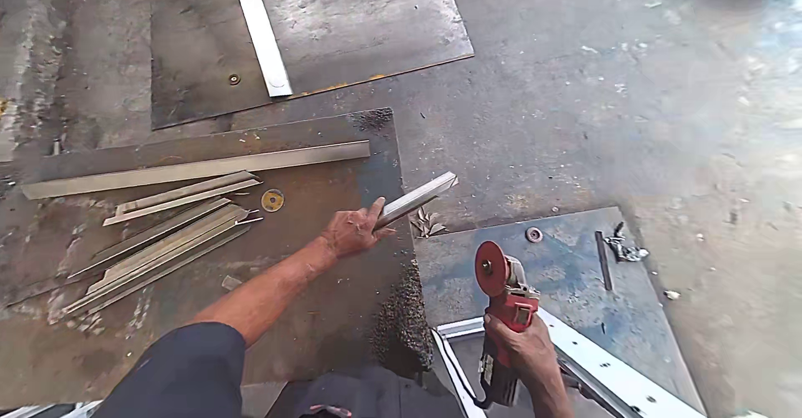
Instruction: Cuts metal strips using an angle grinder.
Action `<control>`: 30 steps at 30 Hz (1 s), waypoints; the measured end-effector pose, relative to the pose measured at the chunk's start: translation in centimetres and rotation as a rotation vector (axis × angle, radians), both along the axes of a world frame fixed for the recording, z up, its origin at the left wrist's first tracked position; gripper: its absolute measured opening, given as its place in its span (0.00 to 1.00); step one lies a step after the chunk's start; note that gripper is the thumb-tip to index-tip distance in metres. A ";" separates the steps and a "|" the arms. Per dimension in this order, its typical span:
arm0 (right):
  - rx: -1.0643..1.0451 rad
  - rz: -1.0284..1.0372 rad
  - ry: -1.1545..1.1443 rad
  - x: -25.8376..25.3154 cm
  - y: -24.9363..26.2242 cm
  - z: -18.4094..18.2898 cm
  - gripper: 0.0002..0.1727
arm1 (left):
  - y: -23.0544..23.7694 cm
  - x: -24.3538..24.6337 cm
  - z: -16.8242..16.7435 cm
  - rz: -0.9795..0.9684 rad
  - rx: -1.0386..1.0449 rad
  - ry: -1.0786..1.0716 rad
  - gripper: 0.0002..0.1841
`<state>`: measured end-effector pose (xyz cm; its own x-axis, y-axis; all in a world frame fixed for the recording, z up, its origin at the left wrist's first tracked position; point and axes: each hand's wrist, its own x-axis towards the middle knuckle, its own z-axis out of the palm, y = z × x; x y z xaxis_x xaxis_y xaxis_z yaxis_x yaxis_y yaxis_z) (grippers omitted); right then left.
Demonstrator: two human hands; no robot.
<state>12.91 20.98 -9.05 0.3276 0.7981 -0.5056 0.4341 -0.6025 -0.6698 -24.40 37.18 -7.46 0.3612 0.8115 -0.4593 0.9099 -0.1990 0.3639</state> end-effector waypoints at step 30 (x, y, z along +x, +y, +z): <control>0.012 0.241 -0.032 -4.8 11.4 -2.0 0.40 | 0.2 -5.5 -8.9 -0.225 0.471 -0.087 0.25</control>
